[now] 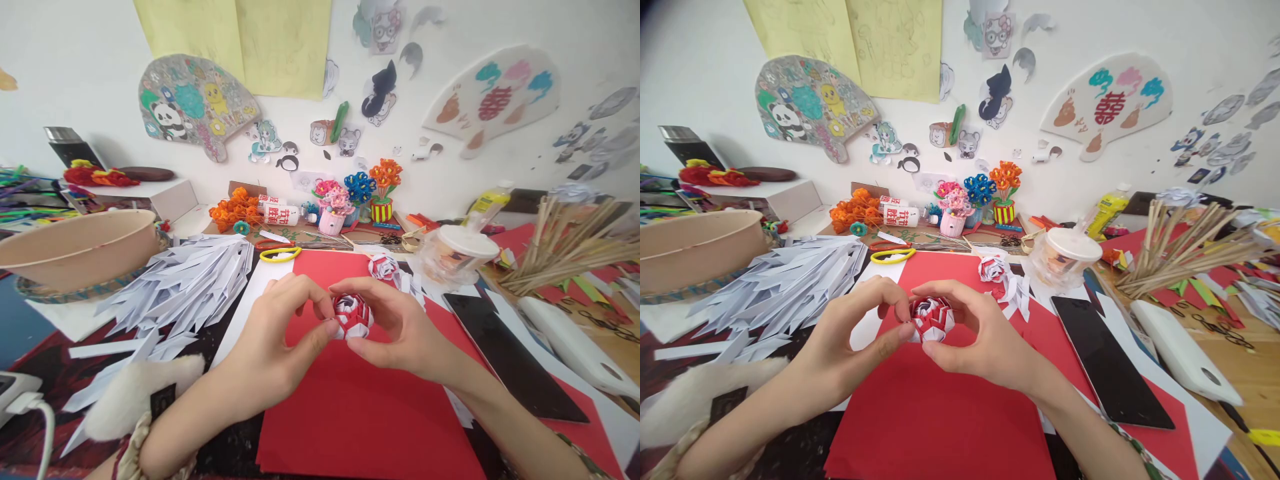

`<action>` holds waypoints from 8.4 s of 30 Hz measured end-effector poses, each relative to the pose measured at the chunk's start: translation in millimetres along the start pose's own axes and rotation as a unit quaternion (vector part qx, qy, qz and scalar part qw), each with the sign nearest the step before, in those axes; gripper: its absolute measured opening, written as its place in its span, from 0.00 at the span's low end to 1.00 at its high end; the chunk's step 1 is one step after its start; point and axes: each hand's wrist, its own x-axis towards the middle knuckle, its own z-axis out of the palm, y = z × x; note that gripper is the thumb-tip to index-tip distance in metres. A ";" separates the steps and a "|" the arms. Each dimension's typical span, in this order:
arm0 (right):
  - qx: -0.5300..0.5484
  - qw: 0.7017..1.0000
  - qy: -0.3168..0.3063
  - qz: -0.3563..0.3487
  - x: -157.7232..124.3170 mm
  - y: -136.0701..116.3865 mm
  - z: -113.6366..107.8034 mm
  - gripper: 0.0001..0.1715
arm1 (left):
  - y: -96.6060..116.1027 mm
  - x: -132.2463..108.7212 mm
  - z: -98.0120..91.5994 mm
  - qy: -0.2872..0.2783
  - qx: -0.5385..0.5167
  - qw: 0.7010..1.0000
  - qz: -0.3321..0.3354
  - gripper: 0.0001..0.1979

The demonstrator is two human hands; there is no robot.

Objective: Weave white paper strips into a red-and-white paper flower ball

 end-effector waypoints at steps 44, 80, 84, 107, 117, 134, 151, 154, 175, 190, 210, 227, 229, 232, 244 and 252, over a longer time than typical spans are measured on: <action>-0.041 0.998 0.032 0.033 -5.2 1.8 3.7 0.42 | -8.9 0.1 1.2 0.037 -0.073 0.996 0.047 0.04; -0.144 0.984 0.071 -0.076 -8.9 -3.8 10.7 0.35 | -7.3 -6.1 21.1 0.126 -0.092 0.988 0.019 0.13; -0.149 0.985 0.055 -0.061 -8.0 -8.2 10.7 0.35 | -10.0 -4.5 17.4 0.109 -0.131 0.985 0.005 0.16; -0.111 0.991 0.073 -0.003 -4.8 -7.1 12.6 0.32 | -11.9 -3.4 16.3 0.078 -0.124 0.989 -0.029 0.19; 0.014 0.996 0.089 0.015 -4.5 -9.8 13.0 0.29 | -7.7 -3.7 9.1 0.106 0.011 0.989 0.100 0.10; 0.036 0.995 0.089 0.009 -3.3 -9.7 12.4 0.30 | -7.7 -5.4 8.8 0.110 0.019 0.986 0.127 0.09; 0.015 0.995 0.077 0.062 -3.5 -10.5 10.6 0.24 | -4.5 -1.4 -3.7 0.004 -0.059 0.996 0.060 0.10; 0.030 0.995 0.069 0.061 -3.4 -10.9 10.7 0.24 | -3.6 -1.9 -3.5 -0.001 -0.072 0.996 0.058 0.10; 0.014 0.999 0.038 0.027 -5.1 -8.2 9.3 0.36 | 1.6 -2.3 4.1 0.022 -0.040 0.999 0.012 0.05; -0.137 0.989 0.050 0.010 0.8 -15.9 15.9 0.23 | -5.8 -7.5 12.8 0.056 0.094 0.992 0.057 0.05; -0.058 0.995 0.050 0.059 -6.7 -11.9 9.9 0.39 | -4.5 -5.1 14.1 0.065 0.063 0.994 0.060 0.07; -0.174 0.980 0.094 -0.004 -2.3 -26.3 -2.4 0.05 | -5.3 -1.2 6.6 -0.022 -0.119 0.991 -0.063 0.08; -0.175 0.980 0.090 0.003 -2.2 -27.0 -2.8 0.06 | -4.8 -1.2 7.2 -0.023 -0.124 0.990 -0.070 0.08; -0.177 0.981 0.076 0.019 -1.9 -27.8 -3.5 0.06 | -4.9 -0.3 8.5 -0.021 -0.132 0.988 -0.080 0.09; -0.186 0.980 0.054 0.053 -3.5 -27.9 4.7 0.10 | -4.5 -4.1 19.8 -0.058 -0.159 0.976 -0.138 0.22; -0.233 0.968 0.059 0.074 -4.9 -29.0 13.7 0.11 | 1.0 -5.1 30.7 -0.042 -0.100 0.985 -0.136 0.17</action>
